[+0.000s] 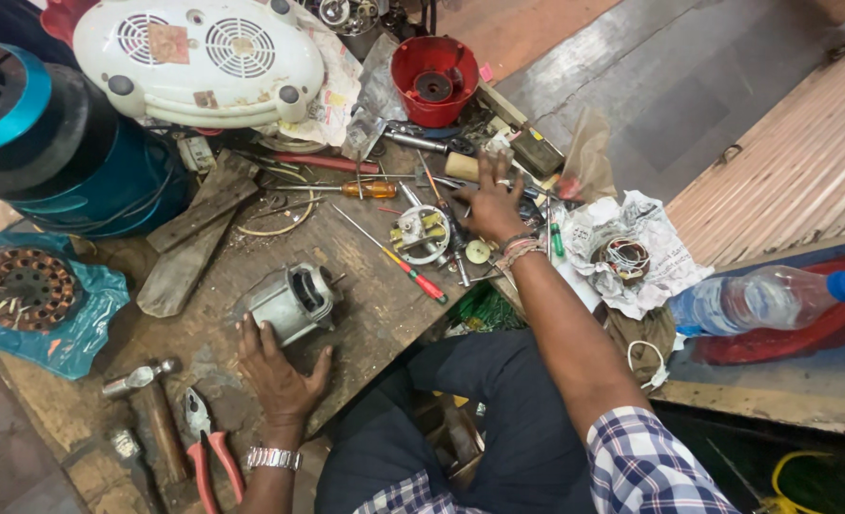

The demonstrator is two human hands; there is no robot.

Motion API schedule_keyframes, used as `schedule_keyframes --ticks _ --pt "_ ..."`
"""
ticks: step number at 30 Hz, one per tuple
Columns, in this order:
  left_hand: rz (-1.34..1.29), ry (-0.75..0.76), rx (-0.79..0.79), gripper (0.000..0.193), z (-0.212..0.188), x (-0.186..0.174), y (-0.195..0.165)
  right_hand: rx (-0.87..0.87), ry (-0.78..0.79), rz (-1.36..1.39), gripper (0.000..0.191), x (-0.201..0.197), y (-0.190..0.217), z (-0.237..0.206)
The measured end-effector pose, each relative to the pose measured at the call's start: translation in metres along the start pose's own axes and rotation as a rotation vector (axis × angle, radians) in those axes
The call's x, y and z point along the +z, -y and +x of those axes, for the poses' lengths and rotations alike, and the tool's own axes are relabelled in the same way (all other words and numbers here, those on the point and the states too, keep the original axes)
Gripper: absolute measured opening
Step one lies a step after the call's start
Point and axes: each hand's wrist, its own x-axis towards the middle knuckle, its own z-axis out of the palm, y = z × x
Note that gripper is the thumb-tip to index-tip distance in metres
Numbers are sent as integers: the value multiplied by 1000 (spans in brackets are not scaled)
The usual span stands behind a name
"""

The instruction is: The person disassembles a small electric motor, removes the rotor, and uses a screwdriver to scrape and clean the commutator segments. They then reassemble the motor by inserting the rotor back into the casing and securing it.

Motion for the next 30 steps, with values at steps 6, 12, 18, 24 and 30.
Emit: schedule_keyframes --ticks 6,12,18,24,30 --pt "4 -4 -6 107 0 0 -2 106 -138 49 20 14 -1 4" --pt "-3 -6 -6 107 -1 0 -1 28 -187 87 24 12 -6 0" --pt "0 -2 -14 106 -1 1 0 67 -150 -19 49 3 10 -6" --pt "-3 -14 -3 106 -1 2 -1 182 -122 57 26 10 20 -6" --pt "-15 -22 -9 106 0 1 -2 238 -322 37 31 16 21 -5"
